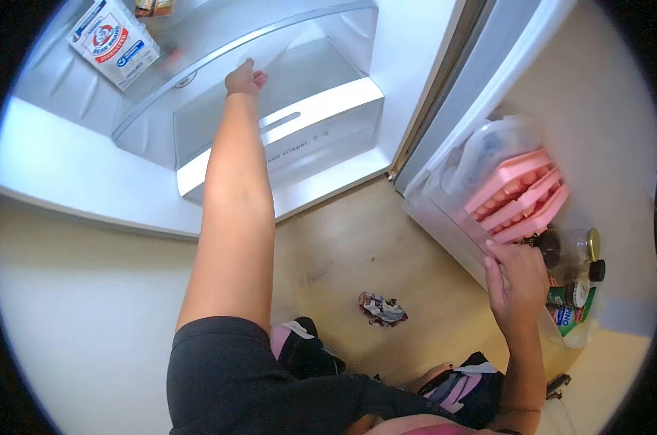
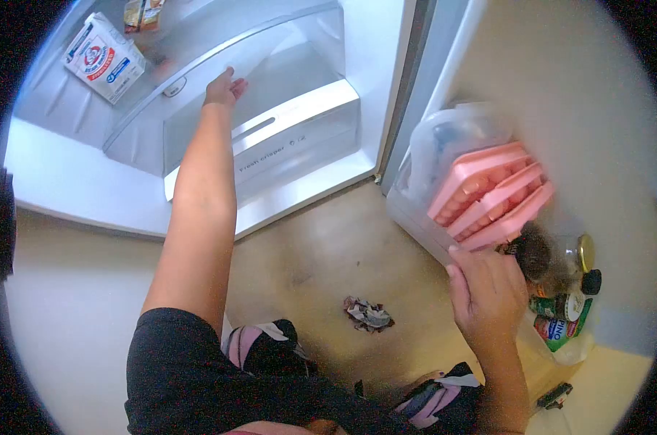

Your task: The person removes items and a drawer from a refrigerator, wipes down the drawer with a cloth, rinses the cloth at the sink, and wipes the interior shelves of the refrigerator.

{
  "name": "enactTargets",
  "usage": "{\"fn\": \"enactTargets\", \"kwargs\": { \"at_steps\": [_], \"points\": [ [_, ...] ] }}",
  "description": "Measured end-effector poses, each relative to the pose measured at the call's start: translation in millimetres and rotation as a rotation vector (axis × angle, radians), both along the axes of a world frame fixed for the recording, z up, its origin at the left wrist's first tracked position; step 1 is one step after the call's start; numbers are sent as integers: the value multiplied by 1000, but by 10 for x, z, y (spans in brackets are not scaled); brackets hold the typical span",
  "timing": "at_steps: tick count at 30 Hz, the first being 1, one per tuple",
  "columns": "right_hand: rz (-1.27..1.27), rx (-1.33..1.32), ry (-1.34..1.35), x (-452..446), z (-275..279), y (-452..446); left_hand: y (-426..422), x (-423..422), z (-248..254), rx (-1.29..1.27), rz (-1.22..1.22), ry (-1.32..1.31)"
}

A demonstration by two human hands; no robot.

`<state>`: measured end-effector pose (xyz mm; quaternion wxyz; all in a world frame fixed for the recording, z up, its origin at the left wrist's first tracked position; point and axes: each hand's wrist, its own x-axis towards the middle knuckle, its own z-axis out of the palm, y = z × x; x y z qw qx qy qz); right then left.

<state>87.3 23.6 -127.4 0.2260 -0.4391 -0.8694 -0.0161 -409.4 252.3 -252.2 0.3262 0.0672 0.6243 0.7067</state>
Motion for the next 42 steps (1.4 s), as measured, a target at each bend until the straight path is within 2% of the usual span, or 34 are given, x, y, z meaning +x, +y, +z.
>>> {"fn": "enactTargets", "kwargs": {
  "at_steps": [4,10,14,17,19,23,26,28,29,31,32,36,37,39,42],
  "points": [
    [-18,-30,-37,-82,-34,17,119,-82,117,-139,-57,64],
    [-19,22,-82,-64,-113,75,236,-91,20,-5,-61,-28],
    [-19,67,-110,-21,-166,61,419,-120,-3,-88,-75,-47],
    [-30,86,-126,2,-165,53,515,-150,-29,-8,-59,-57],
    [-26,96,-141,30,-174,59,563,-204,-29,-74,-134,-26],
    [-39,57,-137,60,-145,62,620,-30,46,-122,-107,73],
    [-40,28,-124,50,-95,65,718,6,-43,-26,-160,82],
    [-30,27,-84,64,-117,93,704,167,-70,171,59,-17],
    [-17,26,-38,87,-119,95,658,229,-69,179,49,-17],
    [-30,14,-50,95,-87,87,306,218,-45,454,-124,69],
    [-36,5,-64,85,-72,89,133,227,14,459,-114,84],
    [21,61,-23,175,-158,85,-856,618,239,319,-261,355],
    [17,89,-50,197,-176,76,-1110,686,260,308,-246,360],
    [26,104,-77,238,-207,63,-1569,817,302,246,-424,376],
    [75,148,-5,257,-226,71,-2125,997,440,188,-525,434]
  ]
}}
